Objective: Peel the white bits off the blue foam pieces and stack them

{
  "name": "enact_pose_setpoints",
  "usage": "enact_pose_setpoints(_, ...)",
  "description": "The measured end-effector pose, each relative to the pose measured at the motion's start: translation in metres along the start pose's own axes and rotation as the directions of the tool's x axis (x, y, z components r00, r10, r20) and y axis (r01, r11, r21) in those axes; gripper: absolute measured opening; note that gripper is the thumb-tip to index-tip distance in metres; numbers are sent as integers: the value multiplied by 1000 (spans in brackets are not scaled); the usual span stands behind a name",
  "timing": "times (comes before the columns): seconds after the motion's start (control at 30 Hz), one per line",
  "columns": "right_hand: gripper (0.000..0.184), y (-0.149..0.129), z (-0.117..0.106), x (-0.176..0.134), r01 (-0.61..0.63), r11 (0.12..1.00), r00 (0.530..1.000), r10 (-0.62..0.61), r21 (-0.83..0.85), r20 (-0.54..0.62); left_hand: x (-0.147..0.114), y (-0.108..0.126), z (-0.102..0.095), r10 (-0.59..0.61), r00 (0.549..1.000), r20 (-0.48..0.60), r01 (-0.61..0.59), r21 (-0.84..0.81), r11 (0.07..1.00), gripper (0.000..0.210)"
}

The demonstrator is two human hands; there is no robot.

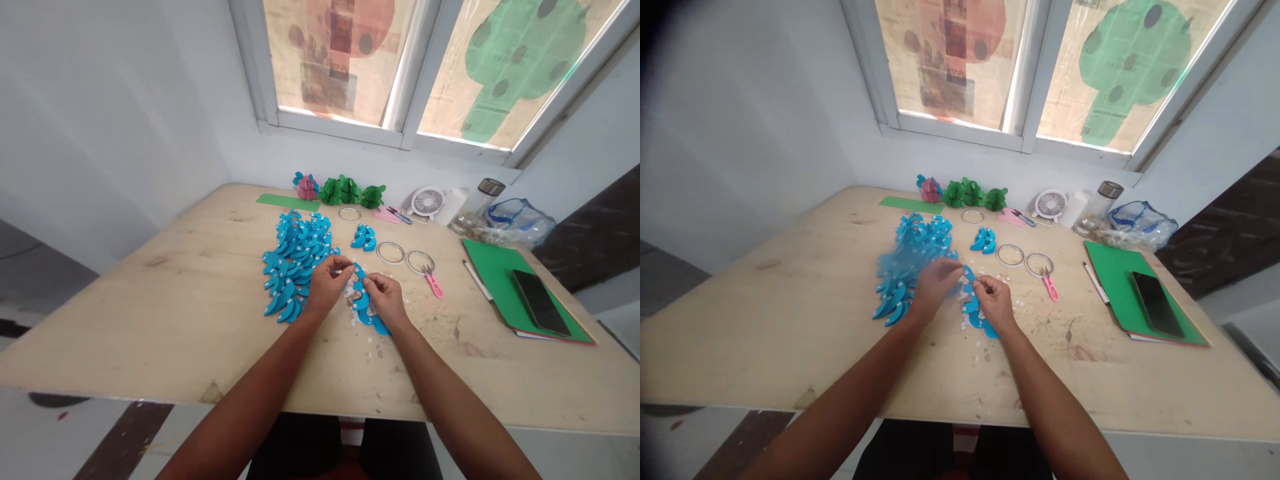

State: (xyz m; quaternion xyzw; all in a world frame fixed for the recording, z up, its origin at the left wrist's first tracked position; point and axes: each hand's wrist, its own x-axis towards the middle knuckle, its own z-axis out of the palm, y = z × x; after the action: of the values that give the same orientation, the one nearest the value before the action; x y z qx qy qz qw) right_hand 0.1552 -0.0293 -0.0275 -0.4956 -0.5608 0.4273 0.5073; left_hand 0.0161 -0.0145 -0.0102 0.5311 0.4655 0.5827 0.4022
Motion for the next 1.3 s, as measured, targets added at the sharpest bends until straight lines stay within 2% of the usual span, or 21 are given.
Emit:
enact_pose_setpoints(0.2,22,1,1,-1,10,999,1000,-9,-35,29,4,-4,0,-206,977,51,212,-211,954,22)
enact_pose_setpoints(0.4,23,2,2,-2,5,1000,999,-3,-28,52,6,-7,0,-261,963,64,268,-302,915,28)
enact_pose_setpoints(0.63,23,2,2,-2,-35,999,997,34,14,67,6,-9,-2,-241,969,52,245,-299,922,25)
enact_pose_setpoints(0.8,23,1,3,-2,-10,998,996,5,56,88,5,-6,-2,-243,968,61,250,-268,930,23)
enact_pose_setpoints(1.1,22,5,4,-1,-43,998,998,41,45,47,1,-3,4,-212,973,91,226,-185,956,18)
enact_pose_setpoints(1.2,20,7,4,1,-38,997,999,37,63,27,0,-4,4,-148,987,68,155,-122,980,12)
enact_pose_setpoints(1.3,19,7,3,3,-32,996,999,32,78,-2,-3,-1,2,-1,1000,13,1,41,999,7)
